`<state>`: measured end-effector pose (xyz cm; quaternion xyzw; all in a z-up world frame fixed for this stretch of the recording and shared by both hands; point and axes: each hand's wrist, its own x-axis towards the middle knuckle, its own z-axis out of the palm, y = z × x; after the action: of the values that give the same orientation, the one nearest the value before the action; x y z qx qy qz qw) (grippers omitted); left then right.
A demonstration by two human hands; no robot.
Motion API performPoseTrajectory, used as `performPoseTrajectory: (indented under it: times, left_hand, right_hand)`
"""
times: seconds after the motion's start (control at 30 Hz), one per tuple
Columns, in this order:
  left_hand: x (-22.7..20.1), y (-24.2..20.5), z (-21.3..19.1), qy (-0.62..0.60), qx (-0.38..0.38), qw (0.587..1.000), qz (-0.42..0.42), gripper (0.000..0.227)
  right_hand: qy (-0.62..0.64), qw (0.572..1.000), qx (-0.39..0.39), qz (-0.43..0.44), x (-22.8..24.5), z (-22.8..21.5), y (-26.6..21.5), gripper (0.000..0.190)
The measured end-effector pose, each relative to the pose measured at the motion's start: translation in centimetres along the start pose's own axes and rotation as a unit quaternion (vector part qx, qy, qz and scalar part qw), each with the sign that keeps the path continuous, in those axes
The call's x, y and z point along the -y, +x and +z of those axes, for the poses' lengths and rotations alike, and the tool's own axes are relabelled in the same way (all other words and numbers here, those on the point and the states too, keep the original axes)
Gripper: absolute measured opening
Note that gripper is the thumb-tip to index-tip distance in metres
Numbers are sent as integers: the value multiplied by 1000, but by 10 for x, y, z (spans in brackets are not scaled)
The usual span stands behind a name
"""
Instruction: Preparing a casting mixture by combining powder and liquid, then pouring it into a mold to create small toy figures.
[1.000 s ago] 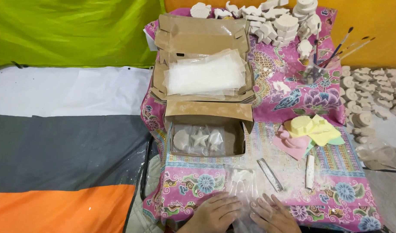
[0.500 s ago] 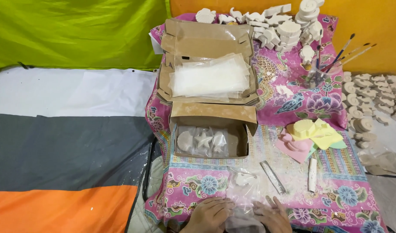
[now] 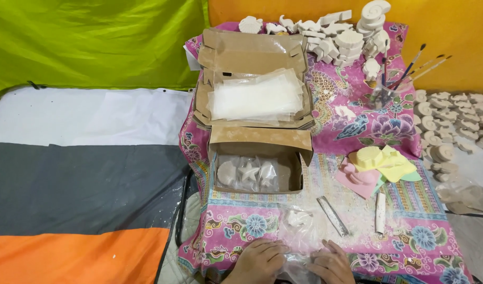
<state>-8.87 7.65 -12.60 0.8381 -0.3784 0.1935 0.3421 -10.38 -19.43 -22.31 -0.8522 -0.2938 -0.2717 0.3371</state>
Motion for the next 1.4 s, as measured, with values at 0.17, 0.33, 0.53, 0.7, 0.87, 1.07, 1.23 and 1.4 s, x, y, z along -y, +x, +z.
performPoseTrajectory:
  times: [0.17, 0.33, 0.53, 0.7, 0.87, 1.07, 1.23, 1.4]
  left_hand:
    - [-2, 3, -5, 8, 19, 1000, 8, 16]
    - [-2, 1, -9, -48, 33, 998, -12, 17]
    - [-2, -9, 7, -94, 7, 982, -165, 19]
    - [-4, -9, 11, -76, -16, 976, -205, 19]
    - [-12, 15, -6, -64, -24, 987, -147, 19]
    - [-14, 17, -9, -104, 54, 971, -208, 33]
    - [-9, 22, -9, -76, 16, 985, -156, 12]
    - [-5, 45, -10, -68, -11, 989, -134, 21]
  right_hand:
    - [15, 1000, -4, -22, 15, 4, 9, 12]
    - [-46, 979, 173, 95, -40, 15, -50, 20]
    - [207, 901, -30, 379, -25, 15, -59, 11]
    - [19, 949, 40, 312, -22, 11, -52, 11]
    - [-8, 955, 39, 293, 27, -10, 6, 15]
    - [-41, 974, 106, 195, 39, -21, 34, 54]
    - [-59, 971, 105, 208, 42, -18, 34, 36]
    - [-21, 984, 66, 162, 41, -31, 70, 14]
